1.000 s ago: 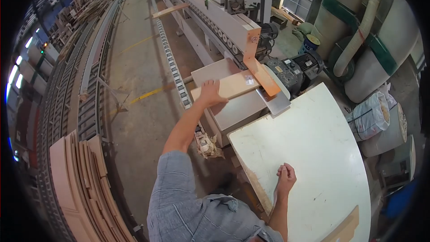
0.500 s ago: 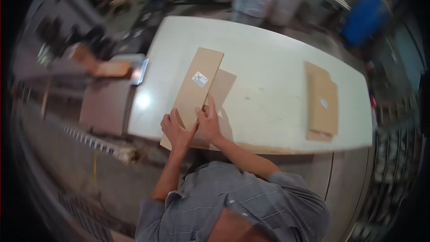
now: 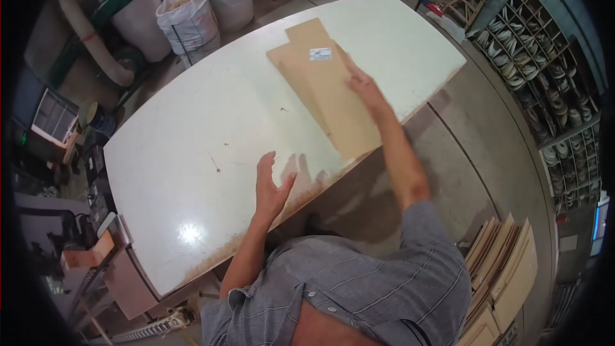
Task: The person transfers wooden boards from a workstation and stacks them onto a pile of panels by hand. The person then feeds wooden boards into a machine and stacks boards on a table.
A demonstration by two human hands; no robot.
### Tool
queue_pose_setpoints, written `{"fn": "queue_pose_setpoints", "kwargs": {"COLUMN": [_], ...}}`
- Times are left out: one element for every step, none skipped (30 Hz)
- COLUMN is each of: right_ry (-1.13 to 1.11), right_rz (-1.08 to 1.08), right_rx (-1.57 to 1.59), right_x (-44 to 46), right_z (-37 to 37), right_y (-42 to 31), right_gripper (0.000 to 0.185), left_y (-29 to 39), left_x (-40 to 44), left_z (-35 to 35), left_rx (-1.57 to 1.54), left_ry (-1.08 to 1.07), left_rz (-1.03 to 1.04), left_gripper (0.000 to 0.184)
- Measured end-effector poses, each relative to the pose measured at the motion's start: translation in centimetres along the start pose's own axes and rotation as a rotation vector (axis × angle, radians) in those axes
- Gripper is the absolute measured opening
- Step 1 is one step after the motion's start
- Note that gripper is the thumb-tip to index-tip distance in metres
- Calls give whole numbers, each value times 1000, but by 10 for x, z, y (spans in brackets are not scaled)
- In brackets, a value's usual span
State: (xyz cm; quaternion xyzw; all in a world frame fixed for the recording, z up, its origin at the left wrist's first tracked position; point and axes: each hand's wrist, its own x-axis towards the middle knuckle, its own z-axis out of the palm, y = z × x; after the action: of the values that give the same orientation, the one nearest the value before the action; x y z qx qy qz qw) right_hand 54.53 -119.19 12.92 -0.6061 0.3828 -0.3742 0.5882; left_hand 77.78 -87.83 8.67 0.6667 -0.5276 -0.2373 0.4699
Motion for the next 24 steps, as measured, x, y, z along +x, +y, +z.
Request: {"fn": "queue_pose_setpoints", "kwargs": {"right_ry": [-51,-53,-58,-63,-77,-71,-66,-60,-25,12,51,80,107,134,108,139,174,209,206,205,206,215,223,231], "right_rz": [-21,16,55,96,138,154,171,186,174,162,150,81,9,-66,-10,7,24,38,67,98,128,128,127,124], "right_rx": [37,30,23,20,46,3,-39,-81,-235,-390,-546,-683,-820,-955,-882,-926,-969,-1013,-1003,-993,-983,-991,-999,-1007], "right_x": [14,32,50,58,65,73,82,91,99,106,111,116,118,119,113,108,104,102,100,98,96,97,97,98], "right_z": [-28,-52,-73,-83,-92,-97,-101,-102,-102,-102,-101,-100,-97,-96,-85,-75,-65,-59,-55,-52,-51,-50,-48,-47], "right_y": [3,8,17,18,20,22,24,26,31,39,49,61,72,82,76,76,75,72,66,60,58,57,56,57], "right_gripper": [63,63,63,62,62,62,61,61,60,59,58,61,64,68,73,75,78,80,82,83,84,83,82,81], "left_y": [-22,-42,-56,-68,-80,-90,-100,-109,-118,-124,-132,-131,-127,-124,-123,-122,-122,-121,-121,-120,-122,-124,-126,-124], "left_x": [-1,-2,-5,-8,-12,-14,-17,-19,-21,-22,-22,-19,-19,-18,-17,-17,-16,-15,-15,-15,-14,-14,-14,-14], "left_z": [10,15,16,14,10,4,-6,-13,-17,-19,-20,-17,-15,-14,-14,-14,-15,-15,-15,-15,-15,-14,-13,-13], "left_rx": [127,251,310,373,436,491,546,601,605,605,605,616,628,639,639,640,641,638,635,632,648,663,678,671], "left_ry": [26,58,81,103,127,155,184,211,243,273,301,309,318,326,326,324,321,325,328,328,327,328,330,326], "left_rz": [51,100,91,80,68,73,77,82,78,74,70,62,54,46,41,38,38,39,42,47,60,73,86,76], "left_gripper": [71,70,69,68,67,66,64,63,61,59,57,56,54,53,52,52,52,52,52,52,52,52,52,52]}}
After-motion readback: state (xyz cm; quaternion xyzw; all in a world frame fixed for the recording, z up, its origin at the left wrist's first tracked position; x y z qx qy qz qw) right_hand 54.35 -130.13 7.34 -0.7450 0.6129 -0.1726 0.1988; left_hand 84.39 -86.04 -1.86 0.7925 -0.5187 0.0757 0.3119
